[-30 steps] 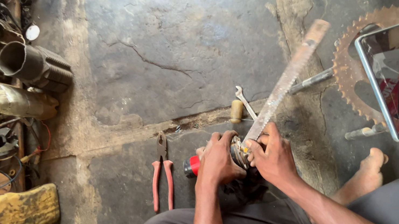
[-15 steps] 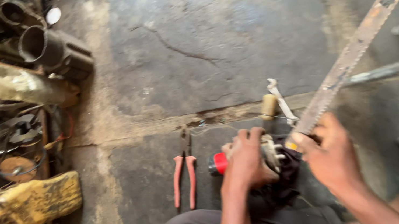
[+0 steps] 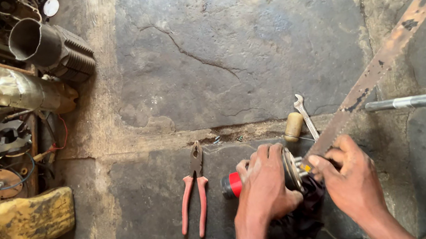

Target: The person sits on the workshop floor working on a starter motor. They hold the motor housing and use a hacksaw blade to file its end cap, tap it with a mallet, work on it with a wrench, and continue filing the round end plate by hand.

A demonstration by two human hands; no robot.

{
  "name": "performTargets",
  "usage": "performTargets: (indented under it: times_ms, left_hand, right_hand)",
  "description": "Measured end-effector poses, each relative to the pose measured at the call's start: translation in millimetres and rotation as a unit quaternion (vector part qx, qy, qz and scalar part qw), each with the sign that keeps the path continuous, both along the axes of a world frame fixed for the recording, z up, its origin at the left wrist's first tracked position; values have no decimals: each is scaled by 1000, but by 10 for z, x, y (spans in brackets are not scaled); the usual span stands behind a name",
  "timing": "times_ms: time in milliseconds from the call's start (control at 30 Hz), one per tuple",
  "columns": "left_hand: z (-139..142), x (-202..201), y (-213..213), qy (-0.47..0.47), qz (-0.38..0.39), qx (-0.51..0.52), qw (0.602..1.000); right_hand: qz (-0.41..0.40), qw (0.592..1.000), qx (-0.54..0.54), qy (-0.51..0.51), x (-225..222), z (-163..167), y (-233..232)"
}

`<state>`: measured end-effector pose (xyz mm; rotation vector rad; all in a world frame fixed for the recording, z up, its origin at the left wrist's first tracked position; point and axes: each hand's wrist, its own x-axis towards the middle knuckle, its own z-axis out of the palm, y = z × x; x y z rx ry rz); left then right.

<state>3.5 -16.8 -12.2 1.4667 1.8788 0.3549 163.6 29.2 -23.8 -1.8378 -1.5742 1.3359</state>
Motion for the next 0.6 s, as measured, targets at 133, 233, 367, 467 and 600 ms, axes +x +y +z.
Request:
performTargets:
  times_ms: [133,233,367,467,600]
  left_hand:
    - [-42,60,-12,23,2,62,998]
    - [-101,99,17,33,17,88,995]
    - [-136,120,43,61,19,68,996]
    - [-118,104,51,64,4,45,997]
    - [-73,84,61,54,-20,32,998]
  right_hand:
    - [2,998,44,38,-31,6,9]
    - [3,998,57,39,-38,6,20]
    - [5,997,71,30,-29,-11,27]
    - [16,995,100,-1,-34,-48,24]
    - [34,988,148,-23,-36,-96,29]
